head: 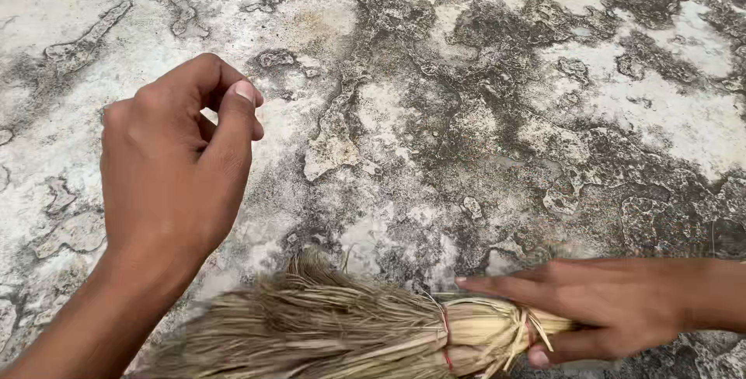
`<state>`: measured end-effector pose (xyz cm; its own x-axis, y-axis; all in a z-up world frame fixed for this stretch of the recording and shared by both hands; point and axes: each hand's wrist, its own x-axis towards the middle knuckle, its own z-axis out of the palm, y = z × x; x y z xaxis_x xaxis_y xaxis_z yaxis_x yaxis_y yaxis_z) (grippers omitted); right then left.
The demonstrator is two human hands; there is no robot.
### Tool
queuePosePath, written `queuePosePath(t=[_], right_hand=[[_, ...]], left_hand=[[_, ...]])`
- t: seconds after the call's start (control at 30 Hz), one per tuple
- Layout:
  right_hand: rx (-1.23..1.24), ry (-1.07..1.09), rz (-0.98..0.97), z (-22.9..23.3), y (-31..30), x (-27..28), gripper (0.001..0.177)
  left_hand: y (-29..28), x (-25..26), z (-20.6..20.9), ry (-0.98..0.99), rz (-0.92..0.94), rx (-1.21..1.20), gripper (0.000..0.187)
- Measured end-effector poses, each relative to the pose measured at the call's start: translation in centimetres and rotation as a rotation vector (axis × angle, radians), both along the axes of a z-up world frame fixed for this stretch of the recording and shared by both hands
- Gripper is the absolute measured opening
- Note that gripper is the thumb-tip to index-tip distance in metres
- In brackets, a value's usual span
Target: The person adjusts and tightens several rubber bands on a grass broom handle by hand to secure the fibers.
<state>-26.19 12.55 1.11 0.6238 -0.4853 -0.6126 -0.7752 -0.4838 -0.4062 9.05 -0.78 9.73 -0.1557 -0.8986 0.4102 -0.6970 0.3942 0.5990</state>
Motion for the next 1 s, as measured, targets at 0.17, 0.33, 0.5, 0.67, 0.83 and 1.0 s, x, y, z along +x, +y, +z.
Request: queuePosePath(t=[0.17,0.33,0.5,0.67,0.83,1.0], right_hand=[[-0.100,-0.066,0.125,-2.4,-4.3,-1.3,0.069],[-0.315,0.057,-0.362,-1.3,-13.3,1.8,0.074],[-0.298,-0.170,-0.708,2.0,-15.9,8.7,0.076],[-0.097,-0.159,-0.212,2.4,-7.9,9.0,0.078],[-0.154,-0.197,0.228,-1.8,-0.7,2.0,0.073],[-0.302,0.015,-0.376,-2.1,-2.1,-4.6,0.083]], left_hand=[[1.1,0.0,-1.8,0.144,0.075,0.232,0.026],[1.5,-1.8,-2.6,0.218,-0.002,0.310,0.026],[1.5,-3.6,-2.1,0.334,-0.061,0.290,0.024],[1.5,-4.4,-1.7,0.320,-0.105,0.239,0.026],[2.7,-4.9,-1.3,0.251,-0.066,0.394,0.026],[4.1,-6.3,-0.2,0.041,-0.108,0.644,0.022]])
